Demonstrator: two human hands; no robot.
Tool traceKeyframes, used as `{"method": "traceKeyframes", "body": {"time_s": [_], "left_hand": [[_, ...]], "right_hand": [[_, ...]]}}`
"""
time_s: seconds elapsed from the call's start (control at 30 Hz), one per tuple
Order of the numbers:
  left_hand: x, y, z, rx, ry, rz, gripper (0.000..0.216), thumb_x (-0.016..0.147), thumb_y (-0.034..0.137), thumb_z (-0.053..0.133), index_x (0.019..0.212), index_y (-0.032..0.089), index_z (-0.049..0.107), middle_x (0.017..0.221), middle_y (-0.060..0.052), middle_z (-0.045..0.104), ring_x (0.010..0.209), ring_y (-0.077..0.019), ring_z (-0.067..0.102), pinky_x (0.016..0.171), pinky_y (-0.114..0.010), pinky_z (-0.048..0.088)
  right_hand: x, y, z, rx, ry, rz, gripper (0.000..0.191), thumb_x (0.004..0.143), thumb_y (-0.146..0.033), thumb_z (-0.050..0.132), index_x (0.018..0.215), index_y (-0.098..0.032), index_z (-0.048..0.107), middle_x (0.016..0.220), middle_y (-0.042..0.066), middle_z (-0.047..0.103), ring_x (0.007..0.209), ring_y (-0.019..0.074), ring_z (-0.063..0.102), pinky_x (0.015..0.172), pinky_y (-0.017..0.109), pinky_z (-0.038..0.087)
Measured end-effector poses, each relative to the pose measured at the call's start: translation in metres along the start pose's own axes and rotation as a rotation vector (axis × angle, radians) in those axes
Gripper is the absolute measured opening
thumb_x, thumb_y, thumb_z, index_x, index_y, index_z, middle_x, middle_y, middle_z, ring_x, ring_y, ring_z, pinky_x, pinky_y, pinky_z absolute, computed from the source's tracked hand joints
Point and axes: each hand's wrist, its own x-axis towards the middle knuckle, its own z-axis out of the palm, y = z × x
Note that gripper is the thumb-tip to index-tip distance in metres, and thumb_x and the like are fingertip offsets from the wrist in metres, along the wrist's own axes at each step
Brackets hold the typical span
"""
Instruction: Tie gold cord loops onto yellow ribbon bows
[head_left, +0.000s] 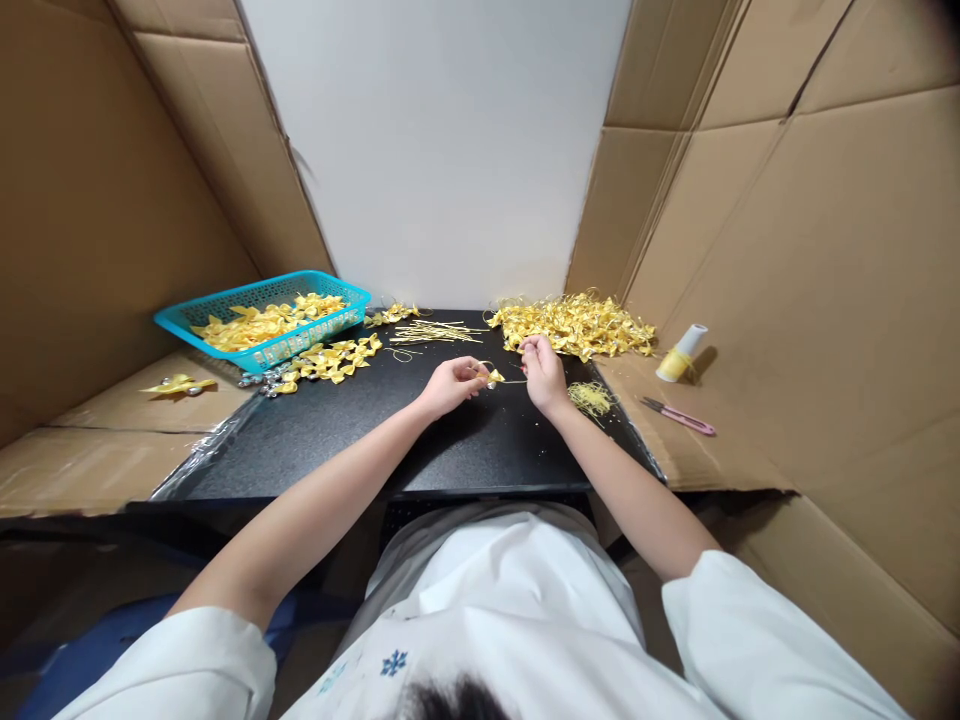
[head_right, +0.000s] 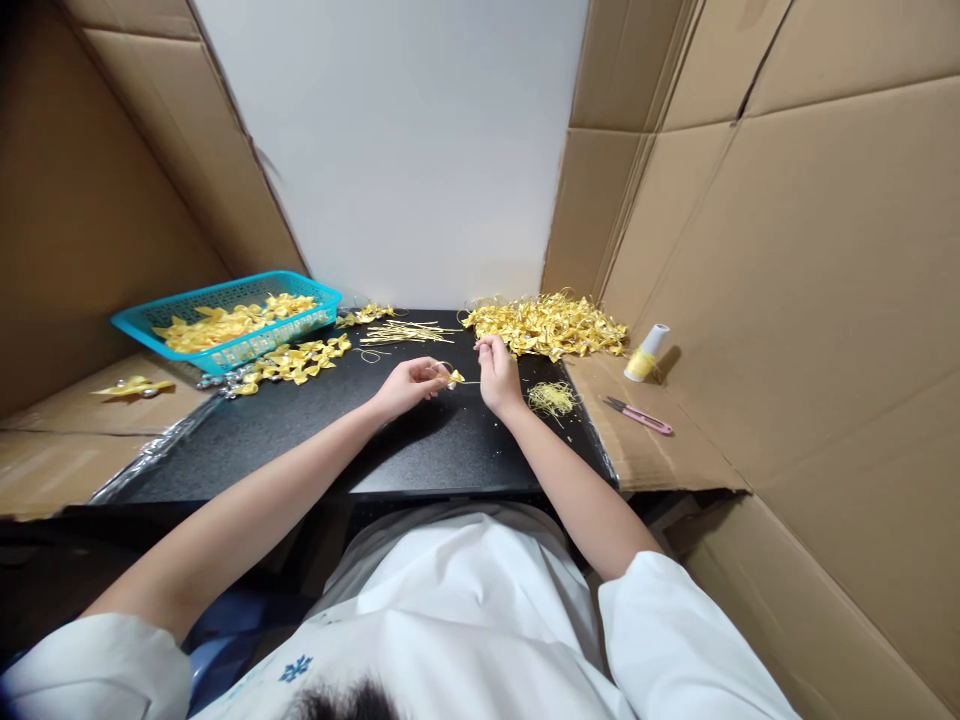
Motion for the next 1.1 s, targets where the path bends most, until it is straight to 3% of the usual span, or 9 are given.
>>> {"method": "traceKeyframes", "body": {"time_s": [0.23, 0.43, 0.6, 1.1], "left_hand": [[0.001, -0.005, -0.001, 0.074, 0.033, -0.06, 0.024, 0.059, 0.023, 0.078, 0.08, 0.013, 0.075, 0.064, -0.004, 0.071, 0.057, -0.0136, 0.061, 0.059, -0.026, 0.046], [0.001, -0.006, -0.002, 0.065, 0.075, 0.009, 0.027, 0.059, 0.028, 0.078, 0.081, 0.013, 0.074, 0.07, -0.006, 0.072, 0.063, -0.016, 0.063, 0.064, -0.028, 0.048], [0.0, -0.003, -0.001, 0.029, 0.091, 0.052, 0.031, 0.061, 0.035, 0.077, 0.082, 0.013, 0.072, 0.074, -0.006, 0.072, 0.065, -0.0158, 0.063, 0.067, -0.028, 0.048], [-0.003, -0.002, -0.002, 0.104, 0.133, 0.135, 0.026, 0.068, 0.038, 0.072, 0.076, 0.015, 0.064, 0.065, -0.001, 0.064, 0.056, -0.0104, 0.051, 0.055, -0.023, 0.036]], "right_hand": [[0.002, 0.001, -0.002, 0.088, 0.056, -0.022, 0.015, 0.094, -0.037, 0.041, 0.088, -0.024, 0.046, 0.07, -0.003, 0.046, 0.06, 0.0126, 0.045, 0.058, 0.025, 0.038], [-0.009, -0.011, 0.003, -0.025, -0.239, -0.101, 0.009, 0.089, -0.022, 0.044, 0.097, -0.022, 0.048, 0.067, -0.004, 0.059, 0.065, 0.0139, 0.058, 0.07, 0.028, 0.045], [-0.014, -0.01, 0.006, -0.147, -0.372, -0.045, 0.006, 0.086, -0.021, 0.05, 0.081, -0.021, 0.051, 0.065, -0.002, 0.067, 0.062, 0.0134, 0.063, 0.071, 0.027, 0.047], [-0.016, -0.003, 0.011, -0.186, -0.332, 0.036, 0.013, 0.08, -0.015, 0.057, 0.069, -0.018, 0.059, 0.057, -0.001, 0.063, 0.052, 0.0138, 0.062, 0.061, 0.027, 0.049]]}}
